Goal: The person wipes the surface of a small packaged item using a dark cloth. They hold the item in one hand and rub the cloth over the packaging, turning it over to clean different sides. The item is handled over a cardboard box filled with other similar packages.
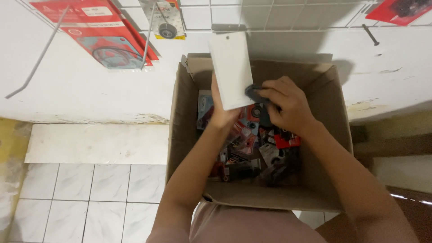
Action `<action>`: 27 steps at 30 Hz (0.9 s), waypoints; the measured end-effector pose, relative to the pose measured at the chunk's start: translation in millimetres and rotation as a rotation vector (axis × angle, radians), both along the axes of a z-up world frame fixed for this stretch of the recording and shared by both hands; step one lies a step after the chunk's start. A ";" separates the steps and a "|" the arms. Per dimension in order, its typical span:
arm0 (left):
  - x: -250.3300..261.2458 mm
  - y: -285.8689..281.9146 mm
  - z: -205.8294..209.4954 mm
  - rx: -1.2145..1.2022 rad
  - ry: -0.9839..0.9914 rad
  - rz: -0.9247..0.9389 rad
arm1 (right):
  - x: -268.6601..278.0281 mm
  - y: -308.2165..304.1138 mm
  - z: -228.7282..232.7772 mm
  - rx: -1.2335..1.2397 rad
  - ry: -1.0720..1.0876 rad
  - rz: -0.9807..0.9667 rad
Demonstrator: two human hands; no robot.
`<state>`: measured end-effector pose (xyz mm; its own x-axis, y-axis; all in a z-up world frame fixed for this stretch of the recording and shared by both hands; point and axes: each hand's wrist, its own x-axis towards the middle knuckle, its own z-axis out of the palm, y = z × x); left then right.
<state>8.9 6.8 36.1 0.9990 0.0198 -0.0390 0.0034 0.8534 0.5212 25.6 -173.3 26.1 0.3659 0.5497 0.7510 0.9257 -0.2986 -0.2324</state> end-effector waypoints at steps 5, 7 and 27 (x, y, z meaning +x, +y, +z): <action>-5.1 -12.6 4.8 -0.114 0.067 0.003 | -5.9 6.8 -29.2 -0.028 -0.183 0.062; -5.5 -9.7 5.7 -0.153 0.097 0.005 | 1.8 -0.6 -29.1 -0.058 -0.236 0.066; 4.1 -19.0 -29.0 0.239 0.205 -0.274 | 13.7 -13.1 12.2 1.159 1.210 -0.298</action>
<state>13.0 -12.2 7.1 0.9406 -0.2135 -0.2641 0.3381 0.6618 0.6691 39.2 -186.4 38.3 0.9684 -0.2342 -0.0854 0.0171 0.4041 -0.9146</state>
